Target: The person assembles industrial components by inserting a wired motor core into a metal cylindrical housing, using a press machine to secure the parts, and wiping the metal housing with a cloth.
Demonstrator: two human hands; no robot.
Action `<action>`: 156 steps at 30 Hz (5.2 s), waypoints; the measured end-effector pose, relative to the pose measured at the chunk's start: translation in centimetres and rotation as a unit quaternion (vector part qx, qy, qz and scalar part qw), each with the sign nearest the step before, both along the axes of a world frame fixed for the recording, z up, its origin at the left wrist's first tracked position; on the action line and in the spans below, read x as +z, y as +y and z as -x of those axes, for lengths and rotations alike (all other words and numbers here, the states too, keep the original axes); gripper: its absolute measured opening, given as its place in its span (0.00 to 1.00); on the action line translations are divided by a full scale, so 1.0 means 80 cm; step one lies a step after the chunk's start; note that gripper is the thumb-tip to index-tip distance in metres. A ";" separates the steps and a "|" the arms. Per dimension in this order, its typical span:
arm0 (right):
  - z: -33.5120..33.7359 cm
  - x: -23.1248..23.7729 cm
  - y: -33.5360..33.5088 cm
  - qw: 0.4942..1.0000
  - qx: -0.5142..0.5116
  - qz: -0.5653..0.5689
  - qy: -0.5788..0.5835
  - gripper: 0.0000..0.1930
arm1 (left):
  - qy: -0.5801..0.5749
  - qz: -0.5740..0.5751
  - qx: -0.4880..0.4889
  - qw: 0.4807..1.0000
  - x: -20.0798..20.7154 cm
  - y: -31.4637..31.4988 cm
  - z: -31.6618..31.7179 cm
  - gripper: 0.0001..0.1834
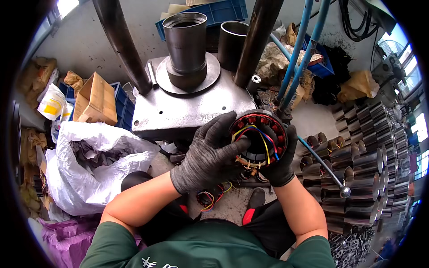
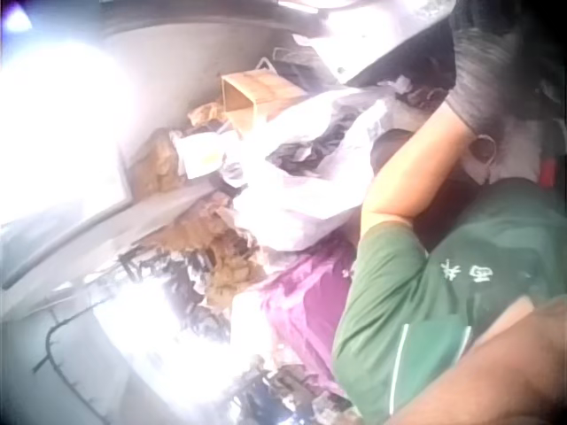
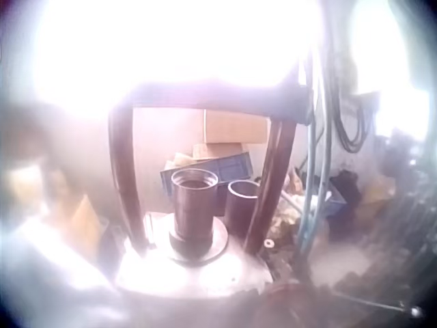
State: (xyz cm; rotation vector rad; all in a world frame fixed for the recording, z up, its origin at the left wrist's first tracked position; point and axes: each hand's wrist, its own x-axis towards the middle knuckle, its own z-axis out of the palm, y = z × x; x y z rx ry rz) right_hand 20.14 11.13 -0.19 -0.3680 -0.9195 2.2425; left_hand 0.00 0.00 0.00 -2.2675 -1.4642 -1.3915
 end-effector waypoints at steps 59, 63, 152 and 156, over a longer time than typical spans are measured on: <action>0.016 0.078 -0.042 0.840 -0.123 -0.511 -0.135 0.10 | -0.853 0.218 -0.353 0.317 0.006 0.002 0.066 0.58; 0.023 0.081 -0.043 0.784 -0.141 -0.579 -0.173 0.10 | -0.845 0.196 -0.447 0.220 0.000 0.005 0.064 0.57; 0.029 -0.045 0.094 0.824 -0.246 -0.433 -0.270 0.11 | -0.838 0.234 -0.244 0.428 0.005 0.012 0.054 0.60; 0.038 -0.045 0.098 0.764 -0.228 -0.507 -0.327 0.13 | -0.809 0.247 -0.220 0.485 -0.008 0.012 0.060 0.62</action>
